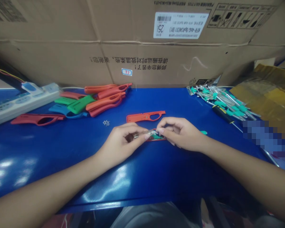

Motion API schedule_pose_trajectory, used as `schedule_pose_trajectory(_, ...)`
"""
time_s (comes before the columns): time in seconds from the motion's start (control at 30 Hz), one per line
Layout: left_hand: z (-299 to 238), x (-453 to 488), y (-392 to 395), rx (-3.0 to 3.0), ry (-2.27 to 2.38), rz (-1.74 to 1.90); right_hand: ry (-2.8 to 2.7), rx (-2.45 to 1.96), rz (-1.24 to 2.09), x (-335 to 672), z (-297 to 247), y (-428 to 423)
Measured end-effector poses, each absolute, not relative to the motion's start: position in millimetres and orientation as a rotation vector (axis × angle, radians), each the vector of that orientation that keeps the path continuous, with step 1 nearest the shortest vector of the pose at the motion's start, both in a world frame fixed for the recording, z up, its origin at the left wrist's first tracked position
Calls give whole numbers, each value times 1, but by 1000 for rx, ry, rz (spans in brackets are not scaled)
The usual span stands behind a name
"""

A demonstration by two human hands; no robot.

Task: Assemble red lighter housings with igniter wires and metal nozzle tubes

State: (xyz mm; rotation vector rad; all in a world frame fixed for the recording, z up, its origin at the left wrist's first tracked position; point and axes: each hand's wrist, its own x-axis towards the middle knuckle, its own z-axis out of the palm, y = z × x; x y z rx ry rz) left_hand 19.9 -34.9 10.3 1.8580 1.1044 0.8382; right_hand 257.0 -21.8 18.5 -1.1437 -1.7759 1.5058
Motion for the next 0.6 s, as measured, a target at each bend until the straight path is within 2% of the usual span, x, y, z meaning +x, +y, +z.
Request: schedule_pose_trajectory(0.6,8,19,-35,1925,1082,879,-1834,-1164,1425,257,15,-20)
